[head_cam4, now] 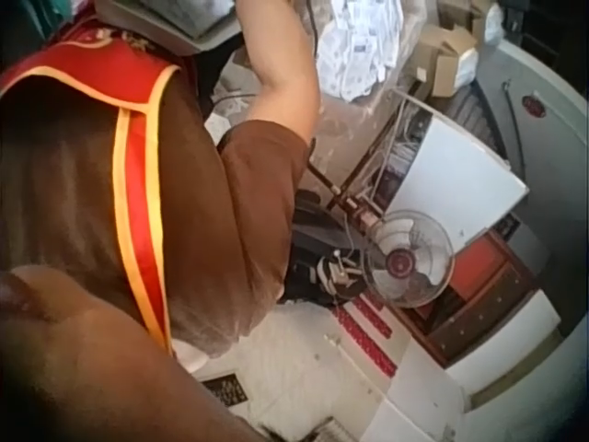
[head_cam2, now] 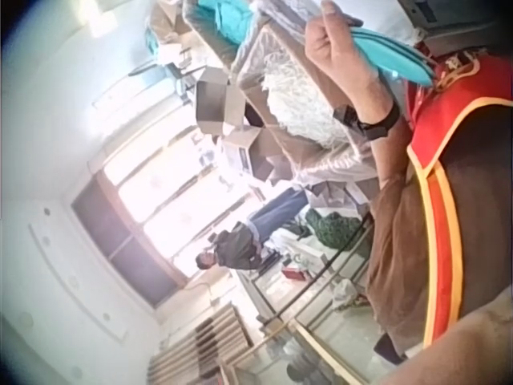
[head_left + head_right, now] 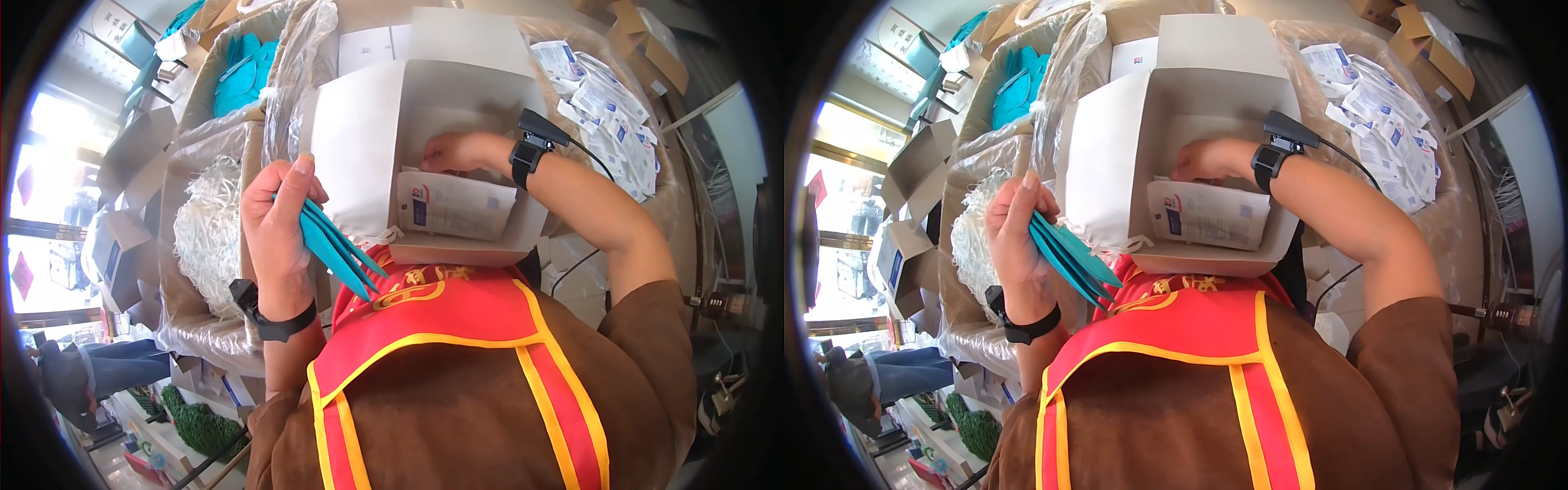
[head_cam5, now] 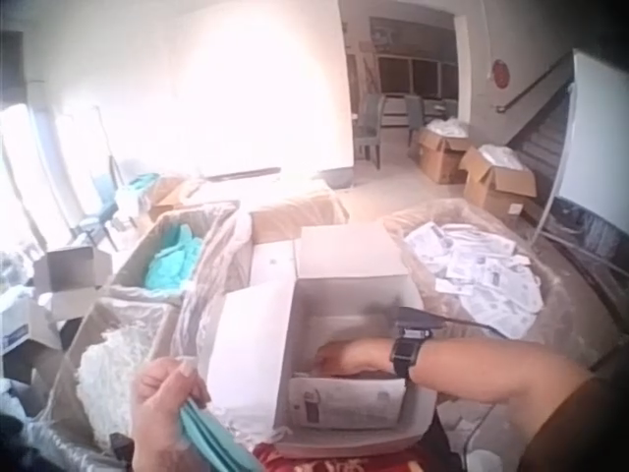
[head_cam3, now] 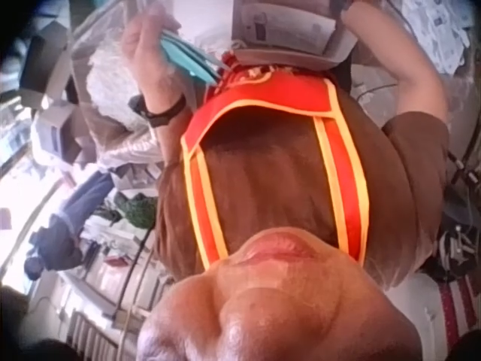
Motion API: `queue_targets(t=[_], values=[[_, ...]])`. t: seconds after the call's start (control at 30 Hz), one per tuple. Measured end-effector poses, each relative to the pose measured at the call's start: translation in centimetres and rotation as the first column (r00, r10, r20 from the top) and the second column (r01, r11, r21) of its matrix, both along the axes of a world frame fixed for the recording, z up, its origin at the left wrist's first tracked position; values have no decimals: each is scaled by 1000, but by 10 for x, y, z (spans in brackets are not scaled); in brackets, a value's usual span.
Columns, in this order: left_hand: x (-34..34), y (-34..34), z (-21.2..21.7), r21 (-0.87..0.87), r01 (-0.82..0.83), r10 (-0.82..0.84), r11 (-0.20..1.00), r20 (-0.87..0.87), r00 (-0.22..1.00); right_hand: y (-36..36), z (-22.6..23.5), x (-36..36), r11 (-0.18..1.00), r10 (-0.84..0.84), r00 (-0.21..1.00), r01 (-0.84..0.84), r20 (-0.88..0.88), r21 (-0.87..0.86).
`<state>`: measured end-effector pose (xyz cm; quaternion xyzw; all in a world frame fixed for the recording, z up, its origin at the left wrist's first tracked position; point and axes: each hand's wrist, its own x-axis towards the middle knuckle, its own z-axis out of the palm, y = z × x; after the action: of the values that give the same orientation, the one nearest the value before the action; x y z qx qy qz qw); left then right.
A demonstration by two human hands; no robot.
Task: The person is sorting and packing teal-colored medical masks and white elastic bands into cardboard boxes.
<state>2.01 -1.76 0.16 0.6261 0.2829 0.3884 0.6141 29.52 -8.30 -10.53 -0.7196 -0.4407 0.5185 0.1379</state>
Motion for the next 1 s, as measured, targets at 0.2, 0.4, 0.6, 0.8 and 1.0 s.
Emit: queue_targets(t=[0.2,0.4,0.6,0.8,1.0], values=[[0,0,0,-4,17,-17,1000,5,1000,8,-15,0,951,281,926,-304,253,56],[0,1,-2,-21,7,-5,1000,58,998,3,-3,-8,867,372,902,-423,221,265],[0,6,-4,-9,2,-2,1000,62,998,-3,31,5,851,260,917,-366,302,377],[6,8,-6,8,-12,12,1000,-28,1000,-13,58,12,809,157,946,-288,284,513],[17,7,-4,35,8,-6,999,-67,998,-12,59,18,782,130,936,-300,328,546]])
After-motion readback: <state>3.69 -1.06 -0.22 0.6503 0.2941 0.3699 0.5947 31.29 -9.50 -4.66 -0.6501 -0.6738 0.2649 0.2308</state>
